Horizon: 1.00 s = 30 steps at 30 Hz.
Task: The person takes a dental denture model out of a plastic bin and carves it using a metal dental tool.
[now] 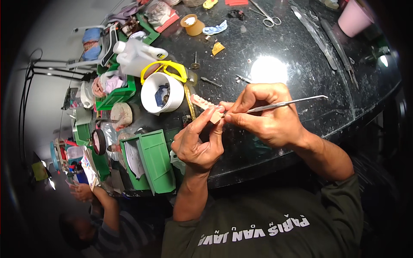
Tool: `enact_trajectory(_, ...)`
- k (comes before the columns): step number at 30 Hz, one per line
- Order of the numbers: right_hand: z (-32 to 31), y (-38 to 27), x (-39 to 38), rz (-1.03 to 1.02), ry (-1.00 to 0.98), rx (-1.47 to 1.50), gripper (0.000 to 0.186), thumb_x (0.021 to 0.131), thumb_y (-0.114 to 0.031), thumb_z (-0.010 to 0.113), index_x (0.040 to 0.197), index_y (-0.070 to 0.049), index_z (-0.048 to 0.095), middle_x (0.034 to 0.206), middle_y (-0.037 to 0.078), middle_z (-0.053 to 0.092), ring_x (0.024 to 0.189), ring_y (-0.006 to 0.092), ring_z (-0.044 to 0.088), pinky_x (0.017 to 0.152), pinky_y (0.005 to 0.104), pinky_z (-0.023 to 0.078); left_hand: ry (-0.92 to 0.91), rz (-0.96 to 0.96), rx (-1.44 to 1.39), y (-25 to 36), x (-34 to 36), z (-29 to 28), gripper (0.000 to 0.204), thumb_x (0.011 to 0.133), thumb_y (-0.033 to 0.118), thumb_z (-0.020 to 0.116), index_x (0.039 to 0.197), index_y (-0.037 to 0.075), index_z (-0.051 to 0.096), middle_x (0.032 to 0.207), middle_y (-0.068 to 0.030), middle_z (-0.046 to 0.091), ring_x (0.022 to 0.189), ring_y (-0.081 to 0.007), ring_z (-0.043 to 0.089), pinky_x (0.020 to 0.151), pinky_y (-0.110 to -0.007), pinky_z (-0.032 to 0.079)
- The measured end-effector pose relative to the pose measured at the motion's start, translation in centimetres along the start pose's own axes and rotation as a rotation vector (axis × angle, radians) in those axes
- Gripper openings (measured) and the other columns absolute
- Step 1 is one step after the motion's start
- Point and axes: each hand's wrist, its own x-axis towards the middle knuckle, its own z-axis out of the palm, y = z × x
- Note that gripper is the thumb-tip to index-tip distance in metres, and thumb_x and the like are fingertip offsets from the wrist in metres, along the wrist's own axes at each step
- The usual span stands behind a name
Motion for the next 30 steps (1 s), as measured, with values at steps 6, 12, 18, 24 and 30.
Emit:
enact_trajectory(6,0.0,-0.2,0.2,-0.048,-0.05,-0.128,0.015,0.081,0.003,0.076,0.073,0.005,0.063,0.075,0.011,0.071,0.08,0.0132,0.073,0.067,0.0283,0.058,0.019,-0.256,-0.287,0.3,0.2,-0.1,0.041,0.09,-0.009,0.071,0.128,-0.012,0.057,0.111,-0.0238,0.072,0.102,-0.0239,0.072,0.095,-0.033,0.057)
enact_trajectory(12,-0.2,-0.2,0.2,-0.059,-0.026,-0.139,0.012,0.083,0.001,0.075,0.078,0.005,0.065,0.079,0.012,0.073,0.08,0.0156,0.074,0.068,0.0294,0.059,-0.045,-0.407,-0.461,0.7,0.9,-0.5,0.051,0.091,-0.01,0.069,0.139,-0.013,0.05,0.115,-0.0211,0.07,0.106,-0.0201,0.069,0.095,-0.029,0.056)
enact_trajectory(18,0.8,-0.1,0.1,-0.091,0.052,-0.119,0.01,0.083,0.004,0.074,0.079,0.004,0.065,0.081,0.013,0.073,0.088,0.0193,0.076,0.075,0.0314,0.062,-0.005,-0.496,-0.533,1.3,1.4,-0.5,0.055,0.093,-0.01,0.067,0.144,-0.011,0.045,0.115,-0.0178,0.07,0.103,-0.0177,0.07,0.089,-0.027,0.059)
enact_trajectory(24,0.8,0.2,0.1,-0.152,0.056,-0.144,0.01,0.081,0.006,0.074,0.077,0.004,0.065,0.08,0.014,0.073,0.09,0.0228,0.077,0.075,0.0323,0.063,-0.027,-0.558,-0.534,1.2,1.3,-0.8,0.055,0.093,-0.007,0.066,0.144,-0.01,0.045,0.113,-0.0156,0.07,0.101,-0.0162,0.07,0.082,-0.024,0.06)
enact_trajectory(30,0.8,0.5,0.1,-0.201,0.04,-0.192,0.011,0.08,0.006,0.076,0.077,0.005,0.066,0.08,0.014,0.073,0.086,0.0238,0.077,0.072,0.0321,0.063,-0.038,-0.49,-0.496,0.7,1.2,-0.9,0.053,0.093,-0.008,0.065,0.143,-0.011,0.047,0.113,-0.0148,0.07,0.1,-0.014,0.068,0.083,-0.023,0.057)
